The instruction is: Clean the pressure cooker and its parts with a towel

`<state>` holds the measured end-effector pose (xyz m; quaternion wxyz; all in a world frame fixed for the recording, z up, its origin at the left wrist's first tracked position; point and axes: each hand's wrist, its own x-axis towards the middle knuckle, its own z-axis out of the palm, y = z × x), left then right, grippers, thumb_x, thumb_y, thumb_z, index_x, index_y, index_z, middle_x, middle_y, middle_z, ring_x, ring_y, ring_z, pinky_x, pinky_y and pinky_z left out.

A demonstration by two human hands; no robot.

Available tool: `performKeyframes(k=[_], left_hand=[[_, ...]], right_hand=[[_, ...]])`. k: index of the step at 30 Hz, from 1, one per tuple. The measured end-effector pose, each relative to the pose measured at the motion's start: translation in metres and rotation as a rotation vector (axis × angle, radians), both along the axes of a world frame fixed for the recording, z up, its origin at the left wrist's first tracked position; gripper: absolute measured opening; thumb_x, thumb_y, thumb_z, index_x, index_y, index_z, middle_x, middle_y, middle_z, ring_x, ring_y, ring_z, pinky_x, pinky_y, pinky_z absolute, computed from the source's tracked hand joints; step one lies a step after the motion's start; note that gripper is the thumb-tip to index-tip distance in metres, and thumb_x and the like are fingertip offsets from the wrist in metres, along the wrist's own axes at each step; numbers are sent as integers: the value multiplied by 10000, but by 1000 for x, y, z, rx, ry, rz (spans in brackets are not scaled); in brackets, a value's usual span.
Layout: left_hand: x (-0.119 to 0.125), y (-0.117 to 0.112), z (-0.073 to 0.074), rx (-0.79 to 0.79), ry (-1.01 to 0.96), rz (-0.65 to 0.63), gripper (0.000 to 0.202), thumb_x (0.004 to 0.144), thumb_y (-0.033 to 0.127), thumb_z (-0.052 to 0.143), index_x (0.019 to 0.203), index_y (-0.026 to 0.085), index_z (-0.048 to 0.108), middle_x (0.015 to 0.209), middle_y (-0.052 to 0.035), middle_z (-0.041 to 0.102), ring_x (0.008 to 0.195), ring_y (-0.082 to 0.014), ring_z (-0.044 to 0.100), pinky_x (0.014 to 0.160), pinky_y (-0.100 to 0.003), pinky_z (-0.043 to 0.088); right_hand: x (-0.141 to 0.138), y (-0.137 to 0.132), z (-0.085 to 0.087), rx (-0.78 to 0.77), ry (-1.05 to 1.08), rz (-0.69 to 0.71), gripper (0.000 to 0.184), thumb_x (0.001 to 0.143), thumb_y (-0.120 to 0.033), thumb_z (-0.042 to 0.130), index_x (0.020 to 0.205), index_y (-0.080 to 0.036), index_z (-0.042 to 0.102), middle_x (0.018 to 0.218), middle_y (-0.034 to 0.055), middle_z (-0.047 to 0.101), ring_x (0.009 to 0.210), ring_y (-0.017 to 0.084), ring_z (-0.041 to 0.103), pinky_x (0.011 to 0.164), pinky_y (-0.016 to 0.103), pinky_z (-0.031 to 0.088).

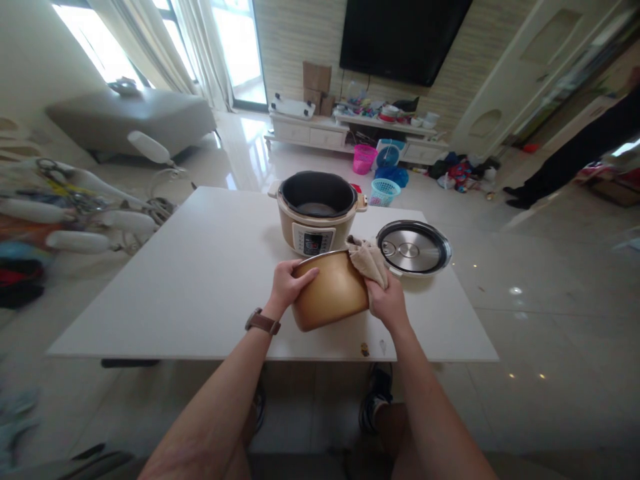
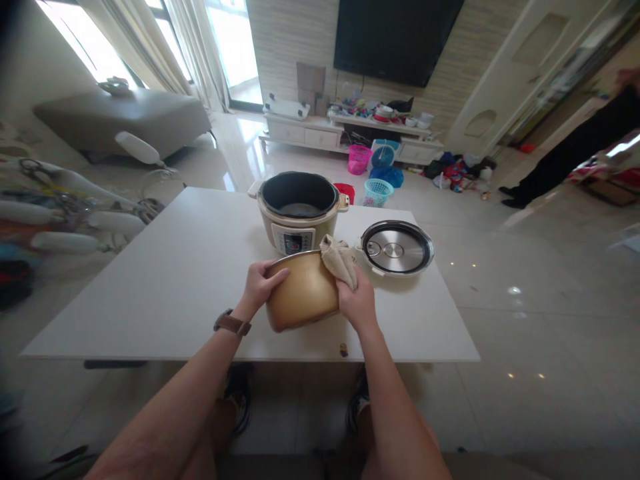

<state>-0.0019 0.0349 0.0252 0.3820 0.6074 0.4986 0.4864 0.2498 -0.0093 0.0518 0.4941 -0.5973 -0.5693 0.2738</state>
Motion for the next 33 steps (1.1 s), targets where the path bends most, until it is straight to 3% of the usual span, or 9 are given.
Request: performKeyframes(k=[4, 9, 15, 20, 24, 27, 30, 33], left_hand=[[-9, 1, -11, -14, -89, 7, 470, 744, 590, 745, 603, 164, 607, 583, 17, 458, 590, -121, 378, 535, -264, 286], [-11, 2, -20, 12, -65, 44, 470, 757, 619, 715, 636, 184, 585, 617, 17, 475, 627, -139, 407, 573, -274, 314], [-9, 3, -1, 159, 100, 50, 386, 812, 518, 698, 671, 215, 505, 694, 11, 504, 682, -157, 428, 634, -288, 340], [-3, 2, 10, 71, 103, 32, 429, 831, 557, 701, 652, 200, 543, 636, 20, 486, 642, -146, 420, 602, -285, 313], [2, 2, 10, 41, 131, 39, 509, 811, 591, 720, 573, 190, 517, 590, 24, 437, 606, -128, 382, 571, -285, 265], [4, 2, 10, 47, 136, 34, 495, 822, 589, 714, 589, 181, 560, 592, 19, 463, 609, -130, 395, 567, -280, 266], [5, 2, 9, 50, 137, 38, 464, 819, 575, 712, 613, 173, 606, 592, 13, 503, 618, -138, 418, 571, -274, 292], [6, 3, 8, 65, 117, 26, 425, 795, 544, 708, 607, 174, 617, 597, 9, 529, 643, -153, 451, 587, -272, 327]], right_hand=[[9, 10, -18, -157, 148, -149, 425, 745, -478, 698, 1019, -171, 808, 1027, 107, 832, 1026, 356, 746, 981, 505, 581], [12, 16, -23, -194, 168, -198, 408, 716, -498, 712, 951, -178, 806, 967, 94, 825, 990, 348, 738, 923, 471, 578], [14, 14, -20, -169, 150, -198, 400, 727, -496, 698, 952, -181, 799, 959, 86, 821, 975, 342, 729, 910, 464, 561], [13, 13, -18, -158, 108, -165, 382, 754, -477, 700, 956, -170, 802, 970, 104, 823, 963, 348, 735, 914, 468, 570], [9, 9, -12, -88, 31, -119, 397, 820, -438, 658, 1058, -152, 798, 1041, 128, 824, 1003, 348, 743, 961, 493, 574], [0, 0, 3, 53, -118, -18, 461, 865, -359, 630, 1260, -157, 755, 1248, 145, 790, 1154, 351, 724, 1055, 516, 551], [-17, -13, 23, 187, -378, 138, 557, 866, -266, 621, 1415, -200, 687, 1512, 123, 660, 1394, 366, 604, 1199, 555, 453], [-33, -24, 38, 227, -632, 276, 648, 832, -216, 635, 1477, -275, 652, 1633, 54, 553, 1528, 397, 458, 1250, 611, 372]])
